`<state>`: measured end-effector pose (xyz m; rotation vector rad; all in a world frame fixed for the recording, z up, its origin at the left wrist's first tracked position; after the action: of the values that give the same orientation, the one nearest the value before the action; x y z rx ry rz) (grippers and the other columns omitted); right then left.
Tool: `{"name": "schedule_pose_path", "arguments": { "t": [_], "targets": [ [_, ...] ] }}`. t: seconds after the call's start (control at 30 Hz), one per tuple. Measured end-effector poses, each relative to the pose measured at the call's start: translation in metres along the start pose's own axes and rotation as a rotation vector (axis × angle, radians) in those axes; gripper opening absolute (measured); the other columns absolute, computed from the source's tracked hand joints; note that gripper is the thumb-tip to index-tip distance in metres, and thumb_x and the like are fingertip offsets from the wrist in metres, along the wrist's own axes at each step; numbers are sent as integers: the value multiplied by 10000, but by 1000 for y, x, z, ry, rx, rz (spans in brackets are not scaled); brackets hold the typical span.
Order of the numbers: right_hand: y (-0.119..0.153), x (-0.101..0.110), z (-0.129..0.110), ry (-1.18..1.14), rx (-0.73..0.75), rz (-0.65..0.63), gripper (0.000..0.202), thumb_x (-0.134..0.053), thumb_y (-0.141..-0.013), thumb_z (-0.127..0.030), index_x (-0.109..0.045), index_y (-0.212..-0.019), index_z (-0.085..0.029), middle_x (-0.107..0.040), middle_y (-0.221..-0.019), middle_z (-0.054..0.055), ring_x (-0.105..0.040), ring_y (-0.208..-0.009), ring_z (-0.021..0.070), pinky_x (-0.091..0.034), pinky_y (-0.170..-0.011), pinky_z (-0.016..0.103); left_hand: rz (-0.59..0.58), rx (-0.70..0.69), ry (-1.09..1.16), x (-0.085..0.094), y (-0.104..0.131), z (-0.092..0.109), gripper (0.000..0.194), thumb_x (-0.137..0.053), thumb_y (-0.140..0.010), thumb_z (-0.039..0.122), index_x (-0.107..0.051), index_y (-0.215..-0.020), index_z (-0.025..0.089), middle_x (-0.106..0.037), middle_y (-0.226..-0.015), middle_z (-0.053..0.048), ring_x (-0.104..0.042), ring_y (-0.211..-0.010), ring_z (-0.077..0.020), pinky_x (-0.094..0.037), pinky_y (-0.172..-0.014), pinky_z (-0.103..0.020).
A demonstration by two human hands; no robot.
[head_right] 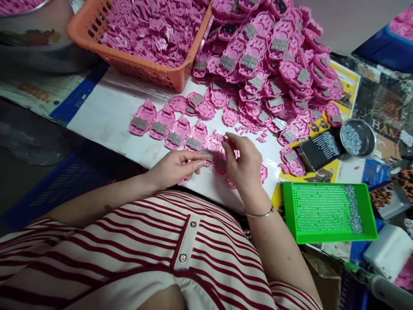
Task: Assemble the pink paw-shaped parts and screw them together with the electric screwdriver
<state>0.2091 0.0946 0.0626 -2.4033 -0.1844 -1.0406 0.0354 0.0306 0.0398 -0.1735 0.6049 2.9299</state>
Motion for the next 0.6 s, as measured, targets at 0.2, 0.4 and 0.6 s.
{"name": "schedule_pose_path", "arguments": {
  "t": [0.2, 0.4, 0.6],
  "targets": [
    [-24, -21, 24, 46, 22, -204, 230, -563, -907, -239, -750, -1023, -173, -715, -958, 96, -658, -849, 180, -530, -756, 327, -47, -203, -726, 2, -3, 2, 559, -536, -914, 255, -491, -1451, 104, -729, -928, -84, -641, -791, -179, -500, -773, -294],
    [-20, -36, 30, 190, 72, -265, 298, -491, -948, -260, -735, -1087, -162, -703, -979, 112, -633, -888, 198, -496, -781, 328, -137, -168, -996, 0, -7, 1, 595, -476, -950, 289, -396, -1502, 81, -736, -1018, -131, -679, -893, -233, -511, -813, -316],
    [-20, -35, 23, 457, 178, -383, 321, -422, -946, -179, -705, -1094, -140, -676, -949, 121, -543, -866, 228, -415, -787, 356, -140, -152, -1005, 1, -9, 0, 583, -456, -959, 296, -394, -1504, 98, -739, -1006, -121, -682, -876, -228, -511, -789, -309]
  ]
}}
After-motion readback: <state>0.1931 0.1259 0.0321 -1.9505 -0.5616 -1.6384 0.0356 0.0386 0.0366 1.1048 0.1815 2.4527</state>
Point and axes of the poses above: each hand's wrist, its own y-axis away from the middle knuckle, its own x-axis out of the back of the hand, z = x × y, the point moved 2 cm from there along -y, towards the middle knuckle
